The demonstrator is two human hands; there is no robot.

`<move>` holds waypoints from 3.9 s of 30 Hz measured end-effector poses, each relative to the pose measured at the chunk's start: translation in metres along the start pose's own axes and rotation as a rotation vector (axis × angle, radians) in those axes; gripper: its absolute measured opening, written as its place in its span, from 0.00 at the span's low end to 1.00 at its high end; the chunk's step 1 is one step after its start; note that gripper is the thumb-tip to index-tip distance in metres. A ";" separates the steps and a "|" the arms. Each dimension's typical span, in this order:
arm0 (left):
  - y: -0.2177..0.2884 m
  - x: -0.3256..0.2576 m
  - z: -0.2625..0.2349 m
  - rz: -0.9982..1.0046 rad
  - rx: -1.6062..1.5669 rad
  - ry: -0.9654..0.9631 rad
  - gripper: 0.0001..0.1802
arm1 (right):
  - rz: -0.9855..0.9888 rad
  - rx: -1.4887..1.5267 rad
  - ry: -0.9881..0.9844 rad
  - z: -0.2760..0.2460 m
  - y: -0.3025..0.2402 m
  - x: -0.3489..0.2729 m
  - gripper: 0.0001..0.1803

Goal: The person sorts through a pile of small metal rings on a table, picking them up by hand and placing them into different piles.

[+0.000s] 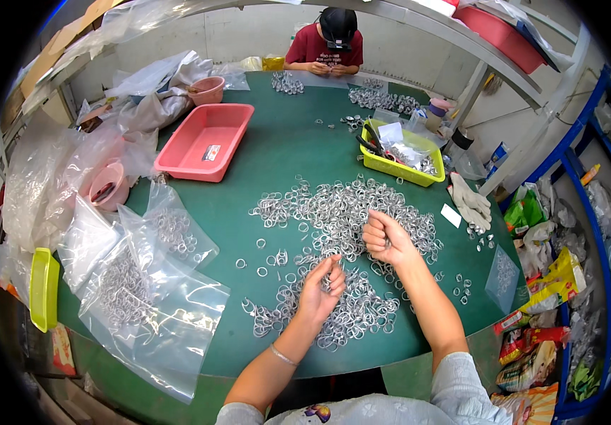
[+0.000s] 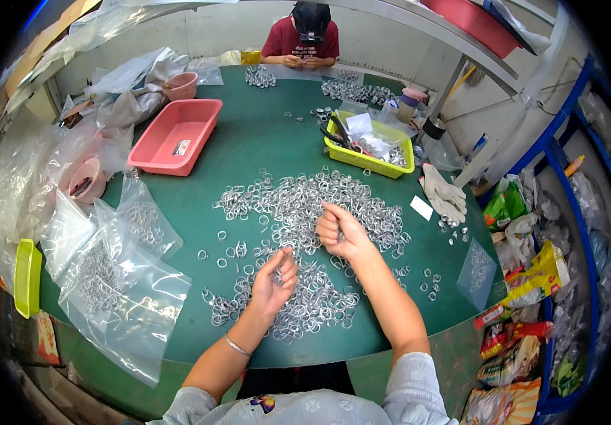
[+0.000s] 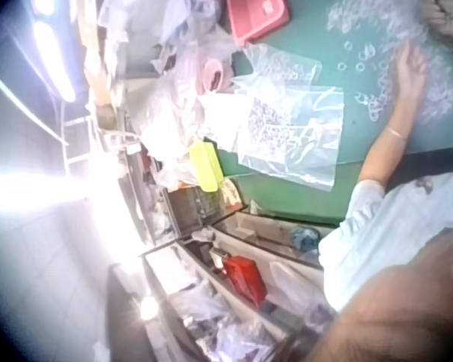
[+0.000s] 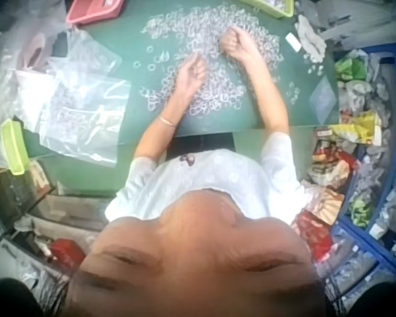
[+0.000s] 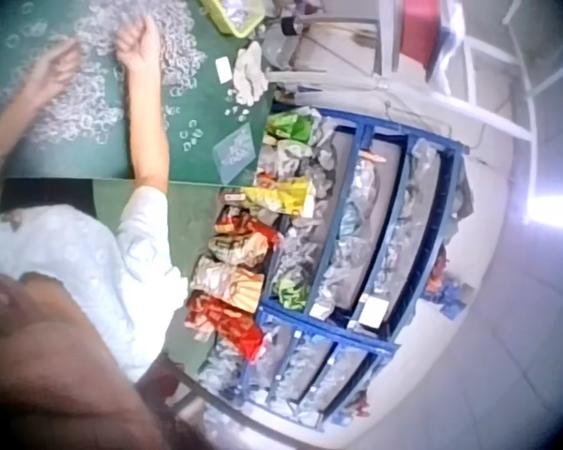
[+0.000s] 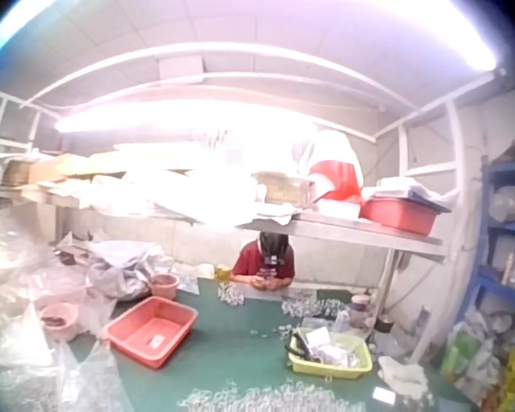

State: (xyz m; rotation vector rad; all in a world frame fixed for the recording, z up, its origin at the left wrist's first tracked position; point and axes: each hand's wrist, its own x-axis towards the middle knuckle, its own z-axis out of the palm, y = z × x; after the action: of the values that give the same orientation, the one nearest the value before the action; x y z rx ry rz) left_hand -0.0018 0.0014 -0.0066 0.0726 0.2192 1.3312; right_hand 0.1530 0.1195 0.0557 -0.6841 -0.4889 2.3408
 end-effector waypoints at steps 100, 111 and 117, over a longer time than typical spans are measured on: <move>0.004 0.001 0.009 0.138 0.323 0.064 0.13 | -0.643 -1.387 0.241 0.003 0.042 -0.034 0.10; 0.008 0.003 0.010 0.227 0.282 0.115 0.13 | -0.423 -2.017 0.422 -0.014 0.055 0.001 0.06; 0.009 0.001 0.015 0.087 0.329 0.124 0.19 | -0.629 -1.466 0.295 0.022 0.039 -0.025 0.05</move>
State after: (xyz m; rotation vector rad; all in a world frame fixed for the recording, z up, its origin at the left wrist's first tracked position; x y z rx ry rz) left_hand -0.0069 0.0050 0.0096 0.2793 0.5447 1.3770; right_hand 0.1378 0.0712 0.0621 -1.1922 -1.9477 0.9616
